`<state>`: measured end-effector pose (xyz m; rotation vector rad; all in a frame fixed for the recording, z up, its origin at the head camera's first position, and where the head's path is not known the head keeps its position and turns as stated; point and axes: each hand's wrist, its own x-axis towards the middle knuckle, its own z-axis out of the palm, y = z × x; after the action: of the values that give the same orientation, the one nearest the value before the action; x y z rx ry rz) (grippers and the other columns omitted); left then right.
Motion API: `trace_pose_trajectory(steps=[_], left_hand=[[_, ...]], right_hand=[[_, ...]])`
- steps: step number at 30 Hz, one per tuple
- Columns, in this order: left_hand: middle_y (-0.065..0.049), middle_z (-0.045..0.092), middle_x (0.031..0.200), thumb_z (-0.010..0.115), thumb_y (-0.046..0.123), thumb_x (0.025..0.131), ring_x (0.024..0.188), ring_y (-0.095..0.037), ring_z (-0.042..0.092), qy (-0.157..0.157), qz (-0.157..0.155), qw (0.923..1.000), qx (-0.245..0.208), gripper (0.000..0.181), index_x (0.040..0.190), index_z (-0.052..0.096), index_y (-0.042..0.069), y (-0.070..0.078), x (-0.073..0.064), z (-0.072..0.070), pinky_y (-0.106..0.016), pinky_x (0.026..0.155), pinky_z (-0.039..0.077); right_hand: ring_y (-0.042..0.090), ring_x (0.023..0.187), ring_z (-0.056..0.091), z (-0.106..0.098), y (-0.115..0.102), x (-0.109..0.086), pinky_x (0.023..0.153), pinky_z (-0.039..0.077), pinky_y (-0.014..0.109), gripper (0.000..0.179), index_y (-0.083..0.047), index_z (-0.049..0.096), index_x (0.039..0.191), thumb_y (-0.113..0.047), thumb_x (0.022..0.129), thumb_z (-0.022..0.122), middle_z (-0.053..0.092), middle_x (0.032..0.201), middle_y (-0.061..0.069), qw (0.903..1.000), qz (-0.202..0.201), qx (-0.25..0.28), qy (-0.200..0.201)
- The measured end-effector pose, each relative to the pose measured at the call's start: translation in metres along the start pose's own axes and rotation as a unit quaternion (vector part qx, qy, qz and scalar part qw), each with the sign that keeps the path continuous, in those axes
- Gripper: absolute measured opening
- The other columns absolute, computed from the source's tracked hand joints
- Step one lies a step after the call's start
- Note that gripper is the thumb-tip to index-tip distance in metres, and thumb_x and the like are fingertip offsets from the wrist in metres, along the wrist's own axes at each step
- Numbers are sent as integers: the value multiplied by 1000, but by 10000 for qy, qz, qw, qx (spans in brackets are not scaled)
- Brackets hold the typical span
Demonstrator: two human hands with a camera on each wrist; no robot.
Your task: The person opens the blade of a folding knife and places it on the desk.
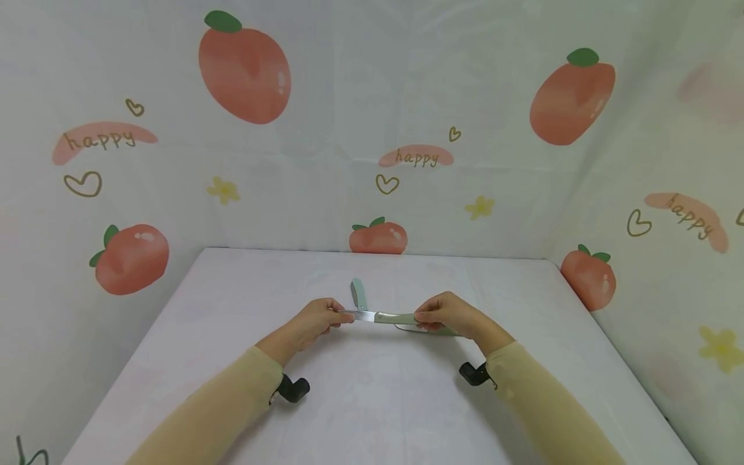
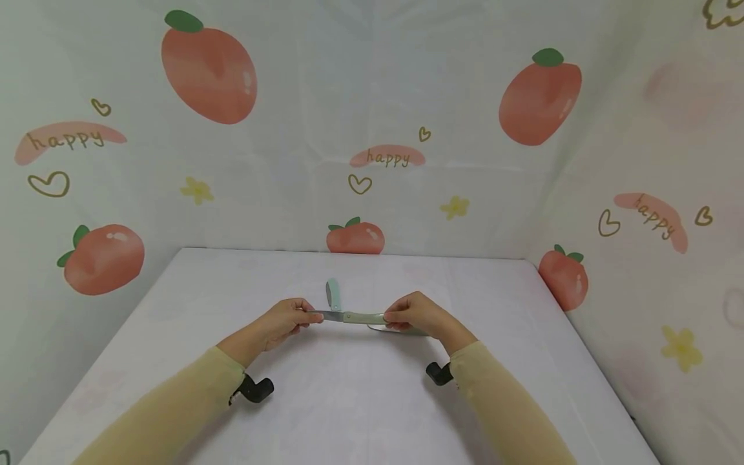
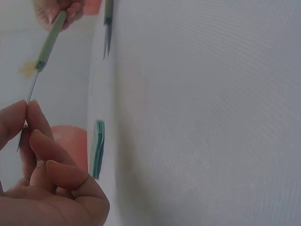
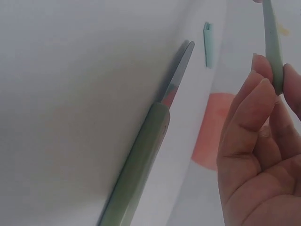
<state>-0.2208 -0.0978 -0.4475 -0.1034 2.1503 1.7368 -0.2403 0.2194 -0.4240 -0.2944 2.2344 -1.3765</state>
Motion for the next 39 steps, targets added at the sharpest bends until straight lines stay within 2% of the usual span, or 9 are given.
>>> trace_pose_trajectory(steps=[4, 15, 21, 26, 32, 39], left_hand=[[-2, 56, 79, 82, 16, 83, 77, -20, 49, -28, -75, 9998, 184, 23, 86, 60, 9, -3, 0, 1, -29, 68, 38], [-4, 60, 83, 81, 18, 83, 80, -19, 51, -362, -224, 9938, 1022, 19, 87, 66, 8, 1, -6, 0, -29, 69, 40], [-3, 63, 86, 79, 25, 86, 79, -18, 52, -502, -282, 9880, 1436, 20, 92, 68, 9, 0, -2, 0, -28, 66, 40], [-2, 63, 88, 72, 33, 92, 78, -18, 51, -332, -301, 9850, 1667, 23, 96, 69, 11, 0, 5, -1, -27, 66, 39], [1, 72, 103, 66, 30, 96, 91, -18, 54, -8, -205, 9891, 1458, 21, 100, 65, 9, 4, 14, -1, -28, 73, 43], [-2, 72, 105, 63, 26, 98, 97, -20, 57, 317, -118, 9909, 1307, 19, 104, 65, 8, 9, 27, 2, -32, 80, 45]], right_hand=[[13, 78, 65, 0, 2, 0, 75, 55, 30, 23, 4, 74, 106, -16, 94, 72, 74, 89, 7, 10000, 15, -39, 5], [12, 77, 64, 2, 11, -2, 72, 54, 29, 22, 4, 74, 103, -15, 93, 72, 75, 88, 7, 9999, 34, -53, -157], [12, 76, 64, 0, 17, -3, 71, 54, 28, 21, 6, 73, 103, -13, 94, 71, 74, 88, 8, 9997, 80, 11, -210], [12, 75, 63, 0, 23, -4, 70, 53, 27, 19, 5, 74, 101, -13, 94, 71, 74, 86, 6, 9997, 202, -55, -151], [11, 75, 64, 1, 25, -5, 70, 54, 26, 19, 6, 74, 101, -11, 93, 71, 74, 86, 6, 9991, 399, -1, -108], [10, 69, 64, 5, 29, -5, 65, 53, 23, 19, 9, 73, 99, -9, 92, 72, 73, 82, 8, 9989, 435, -56, -163]])
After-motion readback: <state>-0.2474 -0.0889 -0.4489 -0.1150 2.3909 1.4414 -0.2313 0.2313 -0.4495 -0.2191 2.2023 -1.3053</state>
